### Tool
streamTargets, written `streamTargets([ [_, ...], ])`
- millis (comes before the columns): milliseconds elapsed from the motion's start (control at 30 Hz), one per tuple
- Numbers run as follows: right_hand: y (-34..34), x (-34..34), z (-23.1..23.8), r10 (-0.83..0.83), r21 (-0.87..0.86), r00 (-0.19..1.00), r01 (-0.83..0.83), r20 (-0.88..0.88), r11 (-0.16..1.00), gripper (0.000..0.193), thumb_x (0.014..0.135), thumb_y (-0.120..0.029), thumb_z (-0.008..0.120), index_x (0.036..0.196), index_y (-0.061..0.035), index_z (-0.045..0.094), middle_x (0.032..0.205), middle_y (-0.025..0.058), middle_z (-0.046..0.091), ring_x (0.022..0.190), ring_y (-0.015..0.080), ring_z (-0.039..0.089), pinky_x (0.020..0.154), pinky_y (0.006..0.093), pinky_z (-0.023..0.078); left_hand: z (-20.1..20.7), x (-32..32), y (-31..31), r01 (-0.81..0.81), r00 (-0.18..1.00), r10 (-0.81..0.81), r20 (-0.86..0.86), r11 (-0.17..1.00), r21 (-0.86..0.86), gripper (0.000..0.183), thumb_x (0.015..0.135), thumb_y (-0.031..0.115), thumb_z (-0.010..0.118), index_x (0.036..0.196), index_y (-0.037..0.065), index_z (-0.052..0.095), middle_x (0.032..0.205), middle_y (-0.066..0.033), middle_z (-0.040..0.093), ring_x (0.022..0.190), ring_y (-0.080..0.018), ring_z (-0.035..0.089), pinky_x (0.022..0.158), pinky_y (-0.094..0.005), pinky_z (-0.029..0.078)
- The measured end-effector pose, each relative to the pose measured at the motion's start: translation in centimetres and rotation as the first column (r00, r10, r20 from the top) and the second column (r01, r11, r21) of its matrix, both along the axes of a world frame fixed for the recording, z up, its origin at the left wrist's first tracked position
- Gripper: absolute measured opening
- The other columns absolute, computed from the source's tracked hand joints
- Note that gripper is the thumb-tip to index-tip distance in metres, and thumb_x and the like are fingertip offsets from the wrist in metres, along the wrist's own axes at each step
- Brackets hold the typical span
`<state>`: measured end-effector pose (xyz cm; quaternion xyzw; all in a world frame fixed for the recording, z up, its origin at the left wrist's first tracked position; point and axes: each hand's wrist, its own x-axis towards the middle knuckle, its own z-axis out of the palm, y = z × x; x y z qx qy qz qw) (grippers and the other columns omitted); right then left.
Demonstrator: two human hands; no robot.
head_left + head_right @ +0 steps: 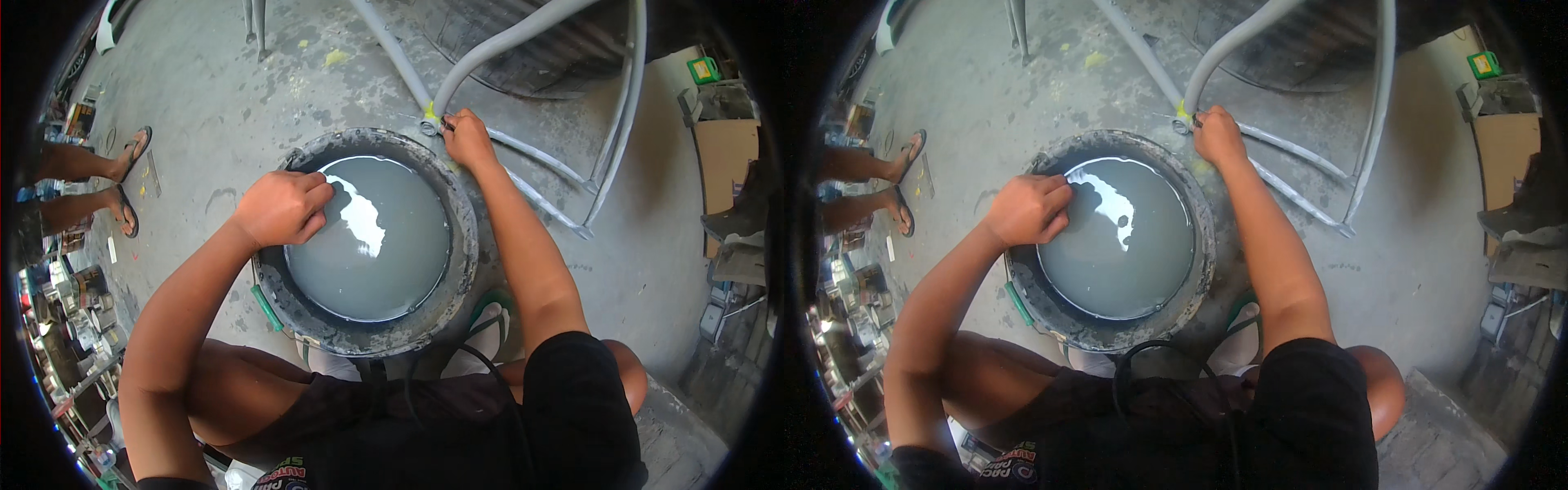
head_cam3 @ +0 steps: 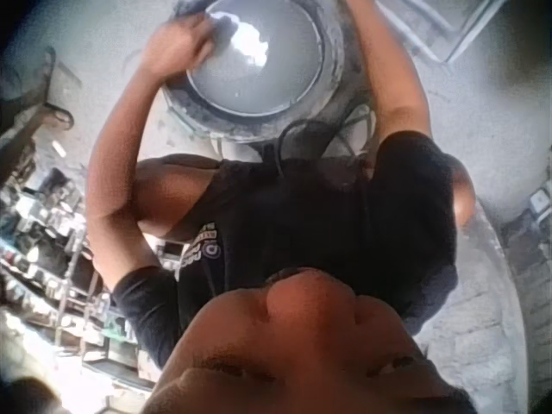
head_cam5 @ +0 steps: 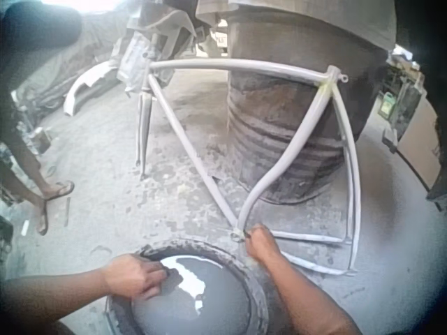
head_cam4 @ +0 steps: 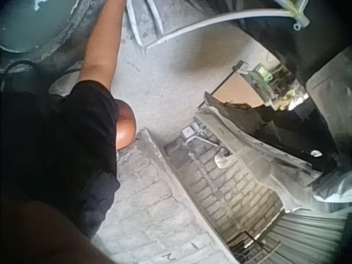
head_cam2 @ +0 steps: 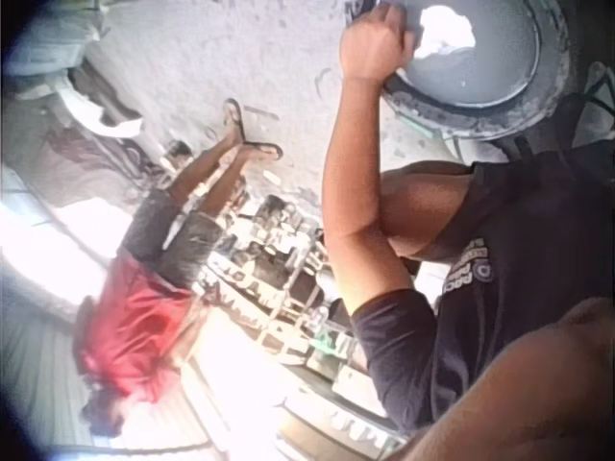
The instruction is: The recorder is wet sanding a bicycle frame using sandpaper and a bucket of water.
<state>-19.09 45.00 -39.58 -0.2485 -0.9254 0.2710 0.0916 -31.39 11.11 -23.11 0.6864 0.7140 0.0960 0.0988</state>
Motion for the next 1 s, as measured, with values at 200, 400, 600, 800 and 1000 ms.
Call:
streamTargets([
  [200,-1.0,1.6,0.4,0.199,0.246,0.975,-0.17,-0.097,0.954,0.023,0.081,0.0,0.072,0.104,-0.002,0.075,0.1,0.0138,0.064,0.099,0.0322,0.063,0.09,0.0408,0.051,-0.1,-0.2,-0.1,0.007,1.0,-0.006,0.021,1.0,-0.026,0.026,0.077,0.018,0.069,0.098,0.005,0.062,0.092,-0.0096,0.065,0.082,-0.0301,0.068,0.072,-0.0421,0.057],
  [400,-1.8,1.2,-0.2,0.297,0.355,0.941,-0.224,-0.164,0.908,0.027,0.082,0.001,0.063,0.107,-0.0059,0.071,0.1,0.01,0.061,0.102,0.0293,0.06,0.09,0.0419,0.051,-0.5,-0.1,-0.2,0.003,0.998,-0.005,0.064,1.0,0.026,0.026,0.071,0.016,0.07,0.092,0.004,0.059,0.086,-0.0112,0.061,0.076,-0.0328,0.065,0.066,-0.0436,0.055],
  [600,-1.6,0.9,-1.2,0.262,0.429,0.946,-0.159,-0.193,0.889,0.016,0.082,-0.002,0.059,0.096,-0.0045,0.067,0.098,0.0118,0.06,0.1,0.0318,0.06,0.089,0.0433,0.05,-0.3,-0.2,-0.2,0.014,0.998,-0.014,0.069,1.0,-0.008,0.024,0.076,0.016,0.067,0.097,0.006,0.062,0.089,-0.0097,0.064,0.08,-0.0307,0.067,0.07,-0.043,0.056],
  [800,-3.3,0.5,0.2,0.166,0.538,0.983,-0.102,-0.073,0.837,0.01,0.084,-0.006,0.059,0.09,-0.008,0.066,0.094,0.0081,0.061,0.096,0.0289,0.059,0.083,0.0432,0.048,-0.4,-0.2,-0.5,0.001,0.999,0.0,0.054,1.0,-0.022,0.025,0.074,0.015,0.068,0.096,0.006,0.061,0.088,-0.009,0.063,0.08,-0.0302,0.068,0.07,-0.0427,0.057],
  [1000,-2.2,0.4,0.1,0.188,0.582,0.979,-0.107,-0.079,0.806,0.008,0.085,-0.01,0.059,0.088,-0.0116,0.066,0.093,0.0039,0.061,0.096,0.0254,0.058,0.081,0.0412,0.045,-0.6,-0.3,0.2,0.026,0.993,-0.032,0.113,0.998,0.052,0.025,0.07,0.014,0.068,0.092,0.006,0.06,0.086,-0.0112,0.061,0.077,-0.0325,0.065,0.067,-0.0443,0.055],
])
